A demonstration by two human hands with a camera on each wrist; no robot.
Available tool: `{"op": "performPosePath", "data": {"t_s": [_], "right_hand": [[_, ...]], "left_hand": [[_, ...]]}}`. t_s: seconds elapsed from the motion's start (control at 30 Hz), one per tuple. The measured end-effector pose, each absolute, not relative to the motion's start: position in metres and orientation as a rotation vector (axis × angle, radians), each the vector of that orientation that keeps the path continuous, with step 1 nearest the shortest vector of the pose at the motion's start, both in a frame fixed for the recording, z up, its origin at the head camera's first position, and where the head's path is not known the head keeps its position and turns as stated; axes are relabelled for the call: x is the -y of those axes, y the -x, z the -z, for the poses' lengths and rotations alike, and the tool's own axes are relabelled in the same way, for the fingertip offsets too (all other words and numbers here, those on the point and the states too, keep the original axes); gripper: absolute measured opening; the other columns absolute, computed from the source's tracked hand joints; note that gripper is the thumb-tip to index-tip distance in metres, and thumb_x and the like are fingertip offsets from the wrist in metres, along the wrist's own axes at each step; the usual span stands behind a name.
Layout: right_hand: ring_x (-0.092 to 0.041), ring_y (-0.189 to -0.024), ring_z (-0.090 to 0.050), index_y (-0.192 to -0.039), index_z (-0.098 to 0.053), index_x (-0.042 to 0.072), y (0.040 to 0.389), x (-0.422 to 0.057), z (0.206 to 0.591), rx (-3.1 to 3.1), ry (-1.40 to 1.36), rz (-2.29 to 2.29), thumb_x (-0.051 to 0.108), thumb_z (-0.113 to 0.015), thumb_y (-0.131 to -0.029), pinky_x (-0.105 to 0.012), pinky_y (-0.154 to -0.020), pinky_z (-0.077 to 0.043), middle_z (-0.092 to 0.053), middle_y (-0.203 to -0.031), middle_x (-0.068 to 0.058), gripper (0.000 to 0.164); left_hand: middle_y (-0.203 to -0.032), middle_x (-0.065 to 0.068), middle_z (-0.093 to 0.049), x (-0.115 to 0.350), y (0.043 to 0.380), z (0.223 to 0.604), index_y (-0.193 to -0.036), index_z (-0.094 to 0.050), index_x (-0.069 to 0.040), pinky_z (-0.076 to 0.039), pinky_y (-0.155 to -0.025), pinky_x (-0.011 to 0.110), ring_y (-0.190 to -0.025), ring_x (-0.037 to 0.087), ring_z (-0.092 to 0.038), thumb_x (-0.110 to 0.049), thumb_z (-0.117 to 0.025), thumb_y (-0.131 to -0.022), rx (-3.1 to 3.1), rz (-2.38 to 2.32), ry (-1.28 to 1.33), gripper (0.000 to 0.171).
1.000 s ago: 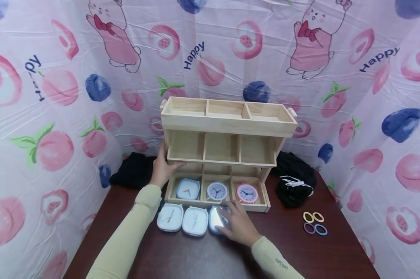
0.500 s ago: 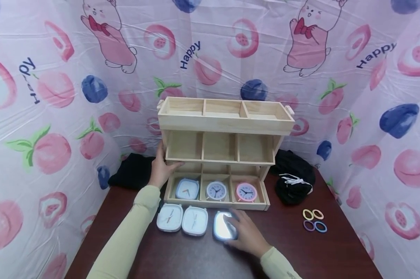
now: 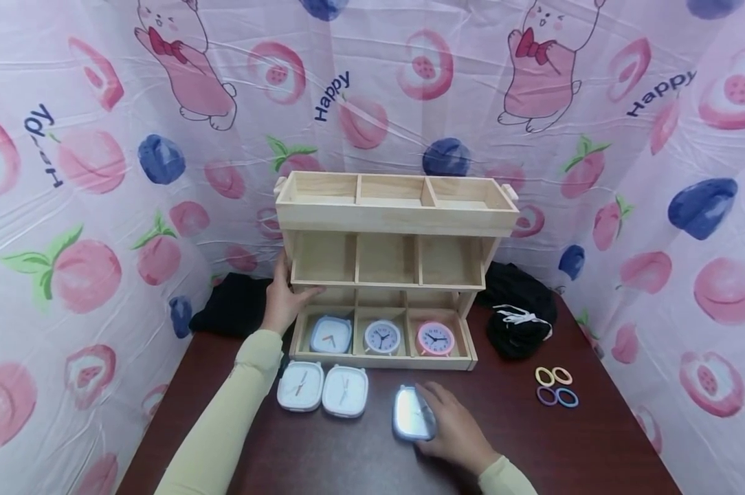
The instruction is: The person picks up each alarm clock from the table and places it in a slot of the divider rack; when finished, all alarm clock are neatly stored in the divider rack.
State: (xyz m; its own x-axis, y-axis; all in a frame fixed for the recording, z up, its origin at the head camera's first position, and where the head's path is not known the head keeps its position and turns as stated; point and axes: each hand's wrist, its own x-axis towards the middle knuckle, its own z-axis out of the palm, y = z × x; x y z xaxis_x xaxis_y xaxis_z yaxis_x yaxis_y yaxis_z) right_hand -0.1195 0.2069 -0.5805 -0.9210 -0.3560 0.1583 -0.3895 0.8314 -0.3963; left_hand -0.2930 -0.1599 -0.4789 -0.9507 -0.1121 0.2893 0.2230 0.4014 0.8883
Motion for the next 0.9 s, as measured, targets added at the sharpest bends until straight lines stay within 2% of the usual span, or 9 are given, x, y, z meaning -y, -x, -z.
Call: {"op": "performPosePath", "data": {"t_s": [0.17,0.37,0.4,0.47,0.6,0.7,0.77,0.83,0.9], "right_hand": [[-0.027,-0.123,-0.066,-0.148,-0.062,0.008,0.118,-0.214,0.587,2.806,-0.548,-0.629,0.032,-0.105,-0.052,-0.046,-0.097,-0.061,-0.065,-0.139,-0.011,0.108],[-0.032,-0.120,-0.070,-0.143,-0.064,0.004,0.136,-0.225,0.563,2.491,-0.602,-0.653,0.027,-0.105,-0.051,-0.048,-0.094,-0.062,-0.066,-0.140,-0.017,0.103],[-0.033,-0.120,-0.070,-0.142,-0.065,0.003,0.140,-0.227,0.556,2.443,-0.602,-0.665,0.026,-0.104,-0.052,-0.045,-0.094,-0.061,-0.066,-0.140,-0.017,0.101],[-0.035,-0.121,-0.070,-0.138,-0.066,0.003,0.150,-0.230,0.541,2.352,-0.594,-0.702,0.024,-0.102,-0.054,-0.032,-0.099,-0.059,-0.066,-0.141,-0.019,0.094],[-0.042,-0.121,-0.068,-0.131,-0.069,-0.001,0.175,-0.233,0.509,2.158,-0.583,-0.807,0.018,-0.095,-0.059,-0.009,-0.111,-0.041,-0.065,-0.142,-0.024,0.078],[-0.048,-0.123,-0.065,-0.125,-0.069,-0.005,0.195,-0.233,0.486,2.054,-0.552,-0.839,0.014,-0.093,-0.062,-0.006,-0.116,-0.034,-0.064,-0.142,-0.028,0.070],[-0.047,-0.122,-0.066,-0.122,-0.069,-0.004,0.208,-0.232,0.470,2.031,-0.492,-0.853,0.012,-0.094,-0.064,-0.004,-0.109,-0.039,-0.063,-0.144,-0.029,0.065],[-0.044,-0.116,-0.068,-0.120,-0.068,-0.003,0.221,-0.230,0.456,2.041,-0.426,-0.867,0.012,-0.095,-0.067,-0.004,-0.096,-0.046,-0.061,-0.146,-0.029,0.061],[-0.043,-0.119,-0.067,-0.119,-0.068,-0.002,0.234,-0.228,0.444,2.059,-0.358,-0.885,0.013,-0.096,-0.070,-0.014,-0.090,-0.052,-0.060,-0.148,-0.029,0.059]], "left_hand": [[-0.154,0.022,-0.057,0.159,0.293,0.479,-0.172,-0.013,-0.031,-0.045,-0.121,0.056,-0.149,0.038,-0.051,-0.015,-0.092,-0.085,2.364,1.556,0.084,0.119],[-0.160,0.021,-0.053,0.160,0.293,0.479,-0.172,-0.013,-0.029,-0.044,-0.122,0.054,-0.150,0.037,-0.050,-0.015,-0.093,-0.085,2.361,1.570,0.081,0.119],[-0.162,0.021,-0.052,0.160,0.293,0.480,-0.173,-0.012,-0.029,-0.044,-0.122,0.054,-0.151,0.037,-0.049,-0.015,-0.092,-0.085,2.361,1.573,0.087,0.119],[-0.163,0.020,-0.050,0.160,0.294,0.479,-0.173,-0.011,-0.029,-0.044,-0.123,0.054,-0.152,0.037,-0.048,-0.015,-0.092,-0.086,2.356,1.582,0.097,0.119],[-0.164,0.021,-0.049,0.160,0.293,0.479,-0.173,-0.012,-0.029,-0.044,-0.122,0.054,-0.152,0.037,-0.048,-0.015,-0.092,-0.086,2.351,1.577,0.103,0.119],[-0.162,0.021,-0.051,0.160,0.293,0.479,-0.173,-0.012,-0.029,-0.044,-0.122,0.055,-0.152,0.037,-0.048,-0.014,-0.092,-0.086,2.350,1.574,0.101,0.119],[-0.162,0.021,-0.051,0.159,0.293,0.479,-0.173,-0.011,-0.029,-0.043,-0.123,0.055,-0.152,0.037,-0.048,-0.014,-0.091,-0.086,2.349,1.580,0.105,0.119],[-0.160,0.021,-0.052,0.159,0.293,0.480,-0.173,-0.011,-0.028,-0.043,-0.123,0.055,-0.151,0.037,-0.048,-0.014,-0.091,-0.086,2.351,1.578,0.106,0.118],[-0.159,0.021,-0.053,0.160,0.294,0.481,-0.173,-0.011,-0.028,-0.043,-0.123,0.055,-0.150,0.037,-0.050,-0.015,-0.091,-0.087,2.356,1.568,0.100,0.118]]}}
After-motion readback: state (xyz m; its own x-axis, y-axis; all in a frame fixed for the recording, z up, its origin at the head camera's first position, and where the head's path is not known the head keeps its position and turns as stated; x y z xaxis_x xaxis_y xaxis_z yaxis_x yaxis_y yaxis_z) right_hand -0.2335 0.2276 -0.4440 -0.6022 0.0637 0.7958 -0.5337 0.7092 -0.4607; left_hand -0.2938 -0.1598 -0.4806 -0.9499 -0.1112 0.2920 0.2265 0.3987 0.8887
